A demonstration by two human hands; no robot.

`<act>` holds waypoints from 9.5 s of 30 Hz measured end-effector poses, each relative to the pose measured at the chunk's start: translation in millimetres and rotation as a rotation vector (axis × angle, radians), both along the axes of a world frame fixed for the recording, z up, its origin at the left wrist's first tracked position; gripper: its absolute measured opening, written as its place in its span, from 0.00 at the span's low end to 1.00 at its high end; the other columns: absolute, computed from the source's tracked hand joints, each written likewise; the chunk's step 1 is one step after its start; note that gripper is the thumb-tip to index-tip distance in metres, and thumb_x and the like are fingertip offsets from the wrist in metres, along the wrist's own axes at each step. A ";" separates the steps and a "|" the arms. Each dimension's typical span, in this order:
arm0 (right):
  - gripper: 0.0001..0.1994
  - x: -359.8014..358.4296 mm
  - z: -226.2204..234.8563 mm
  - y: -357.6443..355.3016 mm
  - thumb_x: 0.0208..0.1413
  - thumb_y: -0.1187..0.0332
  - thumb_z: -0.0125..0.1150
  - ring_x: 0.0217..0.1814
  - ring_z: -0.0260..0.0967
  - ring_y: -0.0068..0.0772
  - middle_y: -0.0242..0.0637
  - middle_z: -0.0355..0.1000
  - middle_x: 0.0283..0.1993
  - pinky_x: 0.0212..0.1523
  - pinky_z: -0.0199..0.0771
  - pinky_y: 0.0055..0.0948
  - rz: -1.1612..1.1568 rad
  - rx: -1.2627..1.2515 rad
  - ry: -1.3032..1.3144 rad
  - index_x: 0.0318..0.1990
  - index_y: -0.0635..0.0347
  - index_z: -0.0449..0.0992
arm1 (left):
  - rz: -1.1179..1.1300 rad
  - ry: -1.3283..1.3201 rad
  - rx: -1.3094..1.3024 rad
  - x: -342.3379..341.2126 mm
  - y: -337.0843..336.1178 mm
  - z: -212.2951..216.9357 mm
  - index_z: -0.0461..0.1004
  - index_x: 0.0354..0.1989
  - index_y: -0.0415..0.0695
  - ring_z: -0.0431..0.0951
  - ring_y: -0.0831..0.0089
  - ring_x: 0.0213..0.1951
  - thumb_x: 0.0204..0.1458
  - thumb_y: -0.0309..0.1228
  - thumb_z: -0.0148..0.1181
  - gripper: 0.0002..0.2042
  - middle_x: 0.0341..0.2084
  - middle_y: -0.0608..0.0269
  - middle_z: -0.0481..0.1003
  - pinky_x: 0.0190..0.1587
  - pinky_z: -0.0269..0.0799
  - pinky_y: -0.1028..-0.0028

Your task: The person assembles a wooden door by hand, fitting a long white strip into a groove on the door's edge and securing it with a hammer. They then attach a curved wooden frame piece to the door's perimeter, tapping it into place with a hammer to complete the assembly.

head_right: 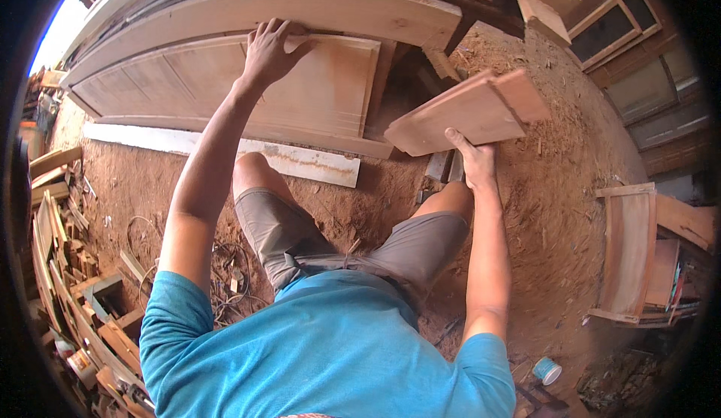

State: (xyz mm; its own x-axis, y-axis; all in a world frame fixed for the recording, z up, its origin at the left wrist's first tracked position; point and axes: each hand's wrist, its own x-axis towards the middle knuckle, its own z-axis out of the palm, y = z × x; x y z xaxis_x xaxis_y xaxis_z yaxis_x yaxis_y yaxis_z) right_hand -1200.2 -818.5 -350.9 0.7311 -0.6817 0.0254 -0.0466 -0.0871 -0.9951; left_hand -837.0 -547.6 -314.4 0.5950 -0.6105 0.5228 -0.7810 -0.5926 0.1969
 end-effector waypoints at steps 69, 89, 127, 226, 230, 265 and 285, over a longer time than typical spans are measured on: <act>0.26 -202.4 -326.1 -59.4 0.66 0.57 0.61 0.63 0.71 0.44 0.51 0.74 0.60 0.64 0.70 0.40 -0.541 -0.141 0.929 0.63 0.68 0.70 | -0.477 0.181 0.178 -41.8 -118.1 1.1 0.81 0.51 0.60 0.81 0.56 0.49 0.47 0.60 0.68 0.27 0.44 0.61 0.83 0.52 0.76 0.58; 0.40 -187.3 -241.7 -66.0 0.53 0.64 0.62 0.71 0.65 0.55 0.58 0.66 0.69 0.70 0.62 0.37 -0.084 -0.099 1.213 0.72 0.72 0.57 | -0.478 0.145 0.288 -46.0 -99.4 14.1 0.73 0.58 0.52 0.78 0.52 0.55 0.55 0.54 0.64 0.27 0.50 0.55 0.80 0.56 0.73 0.55; 0.10 -1.7 -246.3 76.0 0.50 0.61 0.63 0.22 0.74 0.34 0.37 0.74 0.23 0.30 0.76 0.35 -0.063 0.689 0.536 0.28 0.57 0.74 | -0.497 0.167 0.291 -38.0 -100.9 2.0 0.72 0.57 0.50 0.78 0.49 0.54 0.57 0.53 0.62 0.25 0.49 0.51 0.80 0.57 0.73 0.54; 0.66 150.6 -317.1 111.7 0.33 0.49 0.85 0.74 0.54 0.57 0.52 0.54 0.71 0.71 0.64 0.49 1.021 -0.892 0.898 0.75 0.64 0.45 | -0.363 -0.106 -0.173 -41.7 -103.2 -55.5 0.80 0.54 0.57 0.66 0.59 0.55 0.53 0.47 0.63 0.20 0.47 0.59 0.70 0.66 0.56 0.53; 0.70 140.5 -329.2 132.9 0.29 0.48 0.87 0.76 0.52 0.57 0.53 0.55 0.71 0.73 0.62 0.49 0.959 -0.965 0.932 0.76 0.67 0.43 | -0.309 -0.029 -0.099 -44.9 -94.0 -51.9 0.80 0.54 0.57 0.66 0.58 0.56 0.52 0.47 0.64 0.21 0.48 0.57 0.71 0.66 0.57 0.54; 0.51 63.6 172.2 37.6 0.44 0.42 0.75 0.69 0.66 0.52 0.56 0.68 0.66 0.70 0.65 0.42 1.444 -0.714 0.678 0.70 0.68 0.62 | 0.501 1.111 -2.217 -59.3 165.3 -86.3 0.74 0.56 0.48 0.82 0.56 0.44 0.65 0.55 0.47 0.25 0.45 0.59 0.80 0.45 0.82 0.49; 0.23 -64.7 582.3 -14.6 0.52 0.63 0.69 0.44 0.78 0.55 0.47 0.80 0.42 0.46 0.80 0.48 0.810 -1.341 0.597 0.57 0.55 0.77 | 1.249 1.748 -1.750 -103.6 165.3 128.9 0.75 0.50 0.43 0.82 0.59 0.38 0.65 0.64 0.37 0.34 0.36 0.58 0.81 0.43 0.79 0.55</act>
